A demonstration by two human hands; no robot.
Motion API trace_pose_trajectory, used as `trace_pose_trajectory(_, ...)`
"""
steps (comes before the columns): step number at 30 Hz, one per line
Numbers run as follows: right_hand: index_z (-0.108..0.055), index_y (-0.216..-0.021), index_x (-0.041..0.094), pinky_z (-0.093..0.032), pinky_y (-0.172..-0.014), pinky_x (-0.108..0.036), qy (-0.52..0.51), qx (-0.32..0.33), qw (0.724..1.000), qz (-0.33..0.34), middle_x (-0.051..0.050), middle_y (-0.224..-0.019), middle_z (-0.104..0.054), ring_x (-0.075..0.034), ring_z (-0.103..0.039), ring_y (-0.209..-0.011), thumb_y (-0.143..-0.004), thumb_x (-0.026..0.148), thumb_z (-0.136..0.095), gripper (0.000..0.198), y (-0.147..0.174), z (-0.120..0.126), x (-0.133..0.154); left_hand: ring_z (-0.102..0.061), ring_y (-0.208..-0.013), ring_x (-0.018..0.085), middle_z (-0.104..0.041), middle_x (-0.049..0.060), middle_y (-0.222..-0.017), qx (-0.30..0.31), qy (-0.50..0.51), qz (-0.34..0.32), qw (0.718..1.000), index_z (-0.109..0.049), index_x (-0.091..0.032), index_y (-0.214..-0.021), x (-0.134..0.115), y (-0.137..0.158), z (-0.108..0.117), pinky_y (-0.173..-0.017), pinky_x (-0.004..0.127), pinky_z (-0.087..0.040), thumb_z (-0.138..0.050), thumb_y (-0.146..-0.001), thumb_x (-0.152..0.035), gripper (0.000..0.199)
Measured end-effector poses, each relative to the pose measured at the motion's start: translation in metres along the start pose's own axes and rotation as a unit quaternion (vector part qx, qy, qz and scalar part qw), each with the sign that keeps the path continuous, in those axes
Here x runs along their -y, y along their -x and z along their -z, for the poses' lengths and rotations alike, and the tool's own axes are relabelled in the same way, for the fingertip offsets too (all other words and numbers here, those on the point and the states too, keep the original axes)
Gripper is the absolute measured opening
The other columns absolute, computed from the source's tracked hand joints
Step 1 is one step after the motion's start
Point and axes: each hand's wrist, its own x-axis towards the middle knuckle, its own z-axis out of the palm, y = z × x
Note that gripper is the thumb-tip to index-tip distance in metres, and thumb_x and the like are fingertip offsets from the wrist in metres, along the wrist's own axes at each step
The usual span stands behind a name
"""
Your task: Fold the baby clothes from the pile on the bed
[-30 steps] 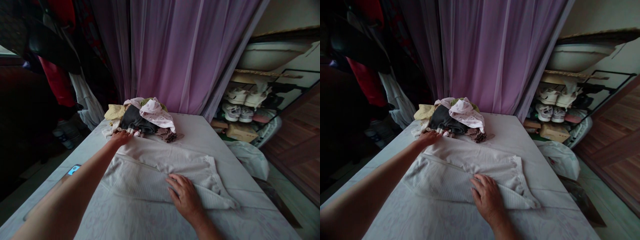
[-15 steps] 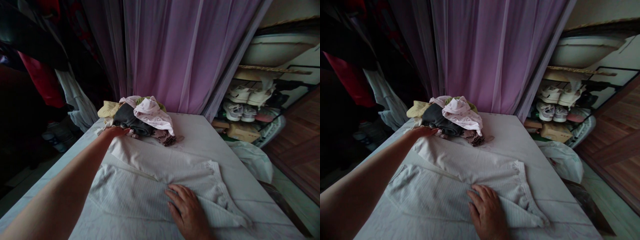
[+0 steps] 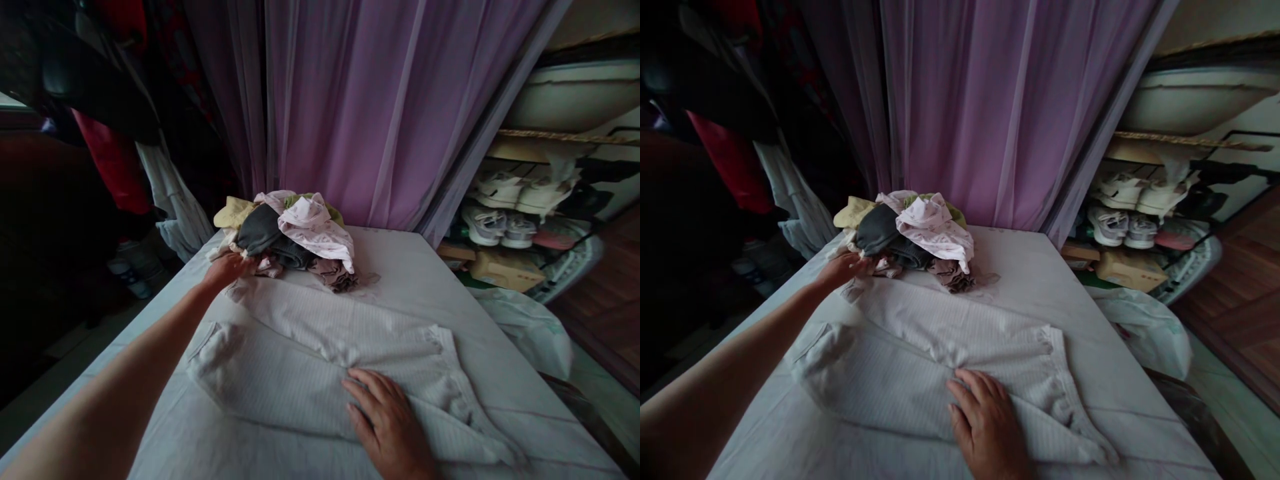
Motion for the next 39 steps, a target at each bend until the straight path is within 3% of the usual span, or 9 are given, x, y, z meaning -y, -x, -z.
trace_pose_trajectory(5, -0.062, -0.125, 0.028, -0.048, -0.097, -0.041, -0.007, 0.022, 1.0, -0.009, -0.006, -0.128, -0.063, -0.025, -0.058, -0.115, -0.09, 0.043, -0.057, 0.038, 0.005, -0.001, 0.002, -0.063, -0.107, 0.029, -0.068, 0.014, -0.119, 0.036, -0.044, 0.155, 0.986, -0.065, -0.017, -0.118, 0.017, 0.059, 0.014, -0.084, 0.034, -0.05, -0.042, -0.087, -0.059, 0.057)
trace_pose_trajectory(9, -0.059, -0.132, 0.029, -0.041, -0.104, -0.045, 0.0, 0.074, 0.997, -0.003, -0.007, -0.139, -0.055, -0.029, -0.052, -0.123, -0.082, 0.059, -0.062, 0.058, 0.003, 0.001, 0.005, -0.061, -0.113, 0.033, -0.066, 0.017, -0.121, 0.095, -0.053, 0.203, 0.973, -0.068, -0.017, -0.111, 0.01, 0.069, 0.016, -0.086, 0.037, -0.049, -0.045, -0.084, -0.064, 0.059)
trace_pose_trajectory(18, -0.057, -0.134, 0.029, -0.037, -0.108, -0.046, 0.009, 0.116, 0.992, -0.043, -0.007, -0.144, -0.051, -0.028, -0.047, -0.13, -0.084, 0.053, -0.062, 0.056, -0.003, 0.001, 0.01, -0.066, -0.103, 0.028, -0.07, 0.012, -0.112, 0.102, -0.038, 0.213, 0.971, -0.063, -0.017, -0.109, -0.002, 0.069, 0.026, -0.076, 0.032, -0.05, -0.048, -0.086, -0.031, 0.031)
trace_pose_trajectory(24, -0.056, -0.135, 0.028, -0.035, -0.109, -0.047, 0.001, 0.129, 0.991, -0.041, -0.008, -0.145, -0.05, -0.029, -0.045, -0.131, -0.083, 0.053, -0.062, 0.058, -0.005, 0.004, 0.012, -0.064, -0.106, 0.028, -0.065, 0.016, -0.12, 0.073, -0.047, 0.208, 0.974, -0.057, -0.013, -0.123, 0.007, 0.092, 0.046, -0.082, 0.034, -0.051, -0.046, -0.089, -0.029, 0.039)
trace_pose_trajectory(27, -0.054, -0.137, 0.027, -0.034, -0.11, -0.046, -0.003, 0.13, 0.991, -0.039, -0.009, -0.146, -0.048, -0.029, -0.044, -0.132, -0.081, 0.05, -0.064, 0.061, -0.004, 0.008, 0.011, -0.061, -0.113, 0.03, -0.058, 0.019, -0.132, 0.02, -0.05, 0.152, 0.987, -0.052, -0.014, -0.133, -0.008, 0.105, 0.044, -0.09, 0.039, -0.049, -0.045, -0.092, -0.037, 0.048)
trace_pose_trajectory(29, -0.052, -0.139, 0.026, -0.034, -0.11, -0.046, -0.002, 0.126, 0.991, -0.043, -0.01, -0.146, -0.048, -0.029, -0.045, -0.132, -0.079, 0.047, -0.066, 0.065, 0.0, 0.012, 0.007, -0.061, -0.114, 0.029, -0.06, 0.015, -0.13, 0.009, -0.021, 0.035, 0.999, -0.059, -0.018, -0.127, -0.024, 0.12, 0.037, -0.096, 0.04, -0.047, -0.046, -0.092, -0.044, 0.046)
trace_pose_trajectory(33, -0.051, -0.139, 0.022, -0.036, -0.108, -0.046, 0.019, 0.122, 0.99, -0.07, -0.011, -0.142, -0.053, -0.028, -0.048, -0.129, -0.079, 0.043, -0.066, 0.066, 0.015, 0.024, -0.01, -0.053, -0.126, 0.03, -0.059, 0.011, -0.136, 0.128, 0.059, -0.212, 0.967, -0.062, -0.026, -0.126, -0.051, 0.161, 0.022, -0.107, 0.045, -0.04, -0.058, -0.083, -0.061, 0.056)
trace_pose_trajectory(37, -0.061, -0.129, 0.022, -0.039, -0.106, -0.049, 0.057, 0.098, 0.991, -0.073, -0.011, -0.135, -0.059, -0.028, -0.053, -0.124, -0.083, 0.036, -0.063, 0.048, 0.029, 0.031, -0.026, -0.041, -0.136, 0.04, -0.044, 0.013, -0.15, 0.18, 0.058, -0.257, 0.948, -0.051, -0.031, -0.14, -0.065, 0.195, 0.016, -0.11, 0.057, -0.033, -0.072, -0.066, -0.067, 0.085)
trace_pose_trajectory(39, -0.065, -0.123, 0.024, -0.043, -0.101, -0.047, 0.073, 0.076, 0.992, -0.07, -0.01, -0.13, -0.063, -0.027, -0.057, -0.119, -0.087, 0.031, -0.059, 0.037, 0.033, 0.029, -0.032, -0.04, -0.136, 0.04, -0.042, 0.013, -0.151, 0.175, 0.049, -0.251, 0.951, -0.053, -0.033, -0.138, -0.068, 0.202, 0.015, -0.109, 0.059, -0.033, -0.075, -0.068, -0.06, 0.079)
